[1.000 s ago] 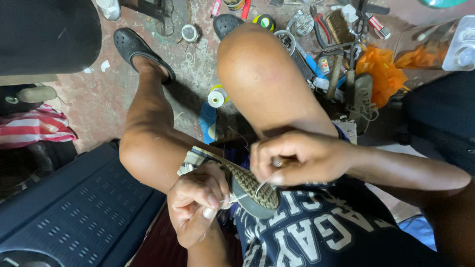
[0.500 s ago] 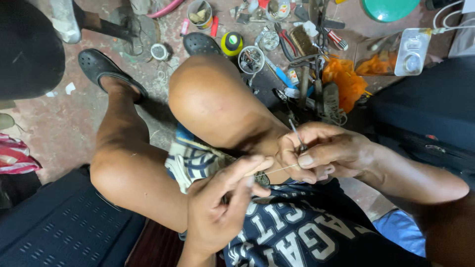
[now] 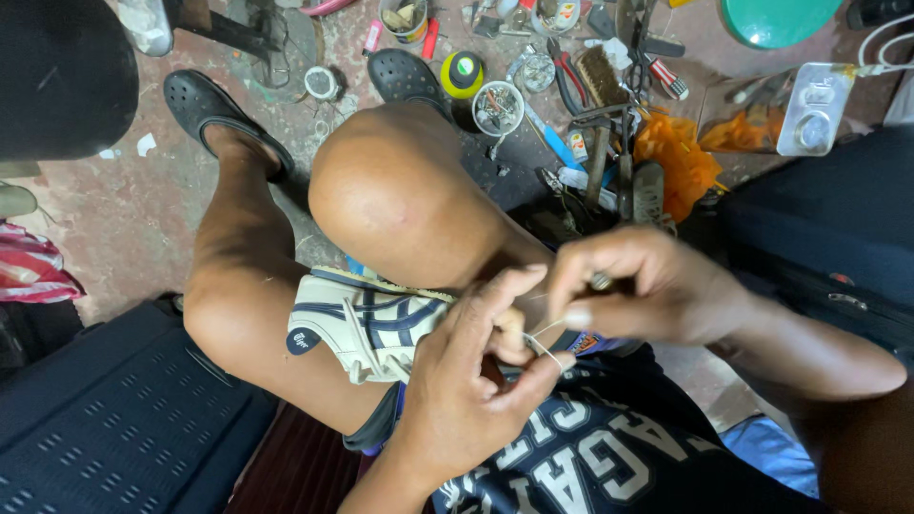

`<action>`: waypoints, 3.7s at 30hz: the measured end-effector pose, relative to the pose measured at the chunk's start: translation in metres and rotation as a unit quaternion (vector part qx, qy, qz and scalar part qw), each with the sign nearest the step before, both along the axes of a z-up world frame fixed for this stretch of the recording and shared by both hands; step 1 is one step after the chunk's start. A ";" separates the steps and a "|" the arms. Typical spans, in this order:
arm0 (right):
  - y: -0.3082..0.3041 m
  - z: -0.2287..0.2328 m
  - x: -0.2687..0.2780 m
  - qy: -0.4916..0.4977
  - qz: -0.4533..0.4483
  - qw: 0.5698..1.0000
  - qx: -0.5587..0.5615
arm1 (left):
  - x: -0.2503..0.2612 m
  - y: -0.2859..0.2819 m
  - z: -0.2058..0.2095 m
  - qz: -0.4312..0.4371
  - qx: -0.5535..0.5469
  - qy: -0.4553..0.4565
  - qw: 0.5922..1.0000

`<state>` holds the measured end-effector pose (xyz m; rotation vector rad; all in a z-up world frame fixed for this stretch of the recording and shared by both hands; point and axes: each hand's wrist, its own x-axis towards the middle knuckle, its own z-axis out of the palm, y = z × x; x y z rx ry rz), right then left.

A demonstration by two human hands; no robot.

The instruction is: The person is sewing a white and blue sneaker using a needle and thread. They repeatedly push the needle through the shoe's sole and pull the thread to secure the stitching.

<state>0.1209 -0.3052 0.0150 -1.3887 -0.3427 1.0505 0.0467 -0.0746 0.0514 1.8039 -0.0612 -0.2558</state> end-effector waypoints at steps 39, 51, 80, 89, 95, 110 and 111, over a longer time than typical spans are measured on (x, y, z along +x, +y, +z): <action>-0.012 0.000 -0.032 -0.100 0.189 0.862 -0.460 | 0.007 -0.007 0.002 -0.002 -0.047 0.066 0.997; -0.012 -0.015 -0.052 0.112 -0.135 0.983 0.062 | -0.027 0.010 -0.005 0.095 -0.114 0.015 0.989; 0.025 -0.049 -0.059 -0.071 -0.101 0.980 -0.158 | -0.145 0.202 -0.109 0.543 -0.097 -0.025 0.834; 0.014 -0.050 -0.045 -0.068 -0.076 0.991 -0.086 | -0.146 0.168 -0.104 0.507 0.215 -0.023 0.835; 0.014 -0.053 -0.041 0.038 -0.078 0.984 -0.155 | -0.082 0.092 -0.048 0.190 0.290 -0.034 0.937; 0.017 -0.050 -0.042 -0.099 -0.049 0.992 -0.059 | -0.065 0.115 -0.098 0.077 -0.048 0.221 0.971; 0.018 -0.049 -0.042 -0.097 -0.044 0.992 -0.072 | -0.067 0.116 -0.100 0.086 -0.070 0.270 0.956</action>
